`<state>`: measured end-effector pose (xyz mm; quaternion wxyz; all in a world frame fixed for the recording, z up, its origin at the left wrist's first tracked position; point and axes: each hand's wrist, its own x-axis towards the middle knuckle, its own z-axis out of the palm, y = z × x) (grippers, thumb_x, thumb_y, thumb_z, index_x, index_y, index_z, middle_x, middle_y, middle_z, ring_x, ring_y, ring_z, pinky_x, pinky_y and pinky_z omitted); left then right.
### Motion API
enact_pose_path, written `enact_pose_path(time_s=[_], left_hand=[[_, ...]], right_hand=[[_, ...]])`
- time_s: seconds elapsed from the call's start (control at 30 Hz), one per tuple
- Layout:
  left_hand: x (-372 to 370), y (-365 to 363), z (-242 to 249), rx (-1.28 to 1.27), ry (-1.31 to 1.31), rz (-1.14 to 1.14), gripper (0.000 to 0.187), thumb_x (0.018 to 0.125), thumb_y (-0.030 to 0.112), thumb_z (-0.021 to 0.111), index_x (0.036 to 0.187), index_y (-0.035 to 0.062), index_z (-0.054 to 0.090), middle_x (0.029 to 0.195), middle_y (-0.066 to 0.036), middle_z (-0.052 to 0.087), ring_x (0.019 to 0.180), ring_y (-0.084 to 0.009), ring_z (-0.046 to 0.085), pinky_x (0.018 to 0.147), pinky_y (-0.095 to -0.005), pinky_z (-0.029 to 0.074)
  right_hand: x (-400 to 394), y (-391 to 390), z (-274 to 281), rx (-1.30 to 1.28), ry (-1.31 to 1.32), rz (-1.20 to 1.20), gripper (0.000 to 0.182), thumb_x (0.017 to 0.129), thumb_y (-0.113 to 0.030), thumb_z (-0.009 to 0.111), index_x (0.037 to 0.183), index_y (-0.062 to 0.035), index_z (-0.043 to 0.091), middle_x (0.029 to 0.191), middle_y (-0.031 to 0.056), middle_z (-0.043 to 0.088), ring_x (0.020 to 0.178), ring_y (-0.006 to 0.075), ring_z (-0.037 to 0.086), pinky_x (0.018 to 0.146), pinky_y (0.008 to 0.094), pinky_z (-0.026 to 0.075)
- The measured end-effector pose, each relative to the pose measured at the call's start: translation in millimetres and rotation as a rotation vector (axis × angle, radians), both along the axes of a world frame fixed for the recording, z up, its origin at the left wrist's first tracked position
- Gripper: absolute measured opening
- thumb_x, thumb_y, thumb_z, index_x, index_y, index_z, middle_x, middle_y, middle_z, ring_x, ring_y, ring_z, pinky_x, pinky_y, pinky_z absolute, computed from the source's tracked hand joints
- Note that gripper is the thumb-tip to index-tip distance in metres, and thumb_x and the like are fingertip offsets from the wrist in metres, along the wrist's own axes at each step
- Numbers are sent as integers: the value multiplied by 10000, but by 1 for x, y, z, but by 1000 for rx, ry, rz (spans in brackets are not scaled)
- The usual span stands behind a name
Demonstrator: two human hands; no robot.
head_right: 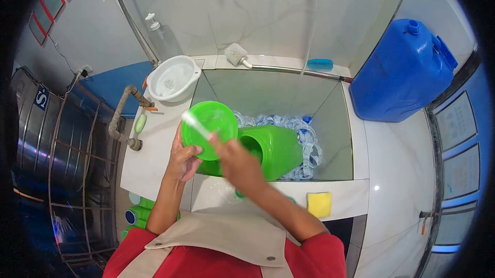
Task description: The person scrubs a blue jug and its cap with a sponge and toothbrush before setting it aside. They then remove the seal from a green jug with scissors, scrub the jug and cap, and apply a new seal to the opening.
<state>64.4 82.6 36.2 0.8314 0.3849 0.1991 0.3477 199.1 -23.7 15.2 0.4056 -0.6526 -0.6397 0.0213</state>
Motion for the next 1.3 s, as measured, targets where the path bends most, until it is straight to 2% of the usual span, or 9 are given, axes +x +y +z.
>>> enact_pose_path(time_s=[0.13, 0.33, 0.53, 0.73, 0.8, 0.87, 1.0, 1.2, 1.3], left_hand=[[0, -4, 12, 16, -45, 21, 776, 672, -109, 500, 1393, 71, 276, 1241, -128, 471, 1165, -252, 501, 945, -410, 476], [-26, 29, 9, 94, -79, 209, 783, 693, -53, 580, 1403, 85, 283, 1286, -149, 464, 1191, -284, 491, 961, -448, 475], [-37, 38, 2, 92, -101, 225, 717, 700, 23, 599, 1369, 77, 347, 1295, -145, 469, 1190, -308, 493, 995, -474, 442], [-41, 40, -1, 35, -178, 94, 729, 694, 46, 595, 1378, 78, 344, 1304, -147, 462, 1214, -306, 469, 1013, -494, 406], [-40, 40, -1, 56, -166, 85, 732, 709, 81, 609, 1387, 81, 333, 1321, -144, 447, 1234, -308, 447, 1024, -503, 388], [-36, 39, -1, 16, -184, 73, 749, 710, 76, 610, 1397, 89, 314, 1331, -137, 435, 1244, -298, 437, 1029, -487, 388], [-18, 28, 6, -57, -201, 54, 738, 726, 79, 617, 1394, 88, 303, 1334, -130, 423, 1245, -281, 432, 1040, -460, 380], [-5, 17, -4, 3, -202, -39, 603, 756, 63, 599, 1315, 56, 372, 1247, -129, 490, 1183, -266, 483, 1020, -435, 401], [1, 14, -2, -159, -143, -73, 537, 763, 49, 588, 1270, 24, 412, 1195, -131, 528, 1155, -251, 509, 999, -410, 421]], right_hand=[[20, 8, 7, -51, 88, -167, 520, 835, -51, 563, 1341, -137, 482, 790, 73, 478, 620, 231, 556, 516, 365, 478], [-1, -14, -5, -108, 134, -11, 438, 848, -52, 595, 1280, -87, 529, 721, 97, 490, 584, 246, 505, 501, 361, 427], [-48, -25, -86, -386, 54, 464, 316, 876, -142, 568, 1176, -41, 568, 827, 151, 526, 806, 324, 527, 694, 399, 444], [-6, -56, -51, -635, 249, 582, 311, 839, -166, 614, 1098, 3, 579, 1003, 211, 524, 959, 352, 537, 851, 403, 448], [24, -88, -28, -706, 315, 290, 330, 824, -254, 656, 1036, -11, 591, 1007, 191, 529, 975, 350, 522, 823, 386, 447], [31, -119, -29, -716, -21, 5, 440, 762, -321, 712, 1056, -16, 593, 1040, 178, 529, 1023, 359, 495, 846, 417, 426], [27, -165, -89, -444, -286, -134, 488, 735, -319, 723, 1101, -28, 586, 1060, 168, 518, 1035, 358, 473, 875, 445, 399], [35, -150, -66, -415, -29, -80, 412, 744, -93, 671, 1132, -19, 553, 1042, 165, 526, 1026, 348, 497, 885, 401, 413], [33, -109, -29, -188, 465, -124, 392, 763, -74, 668, 1128, -7, 539, 990, 149, 541, 941, 292, 556, 833, 332, 441]])
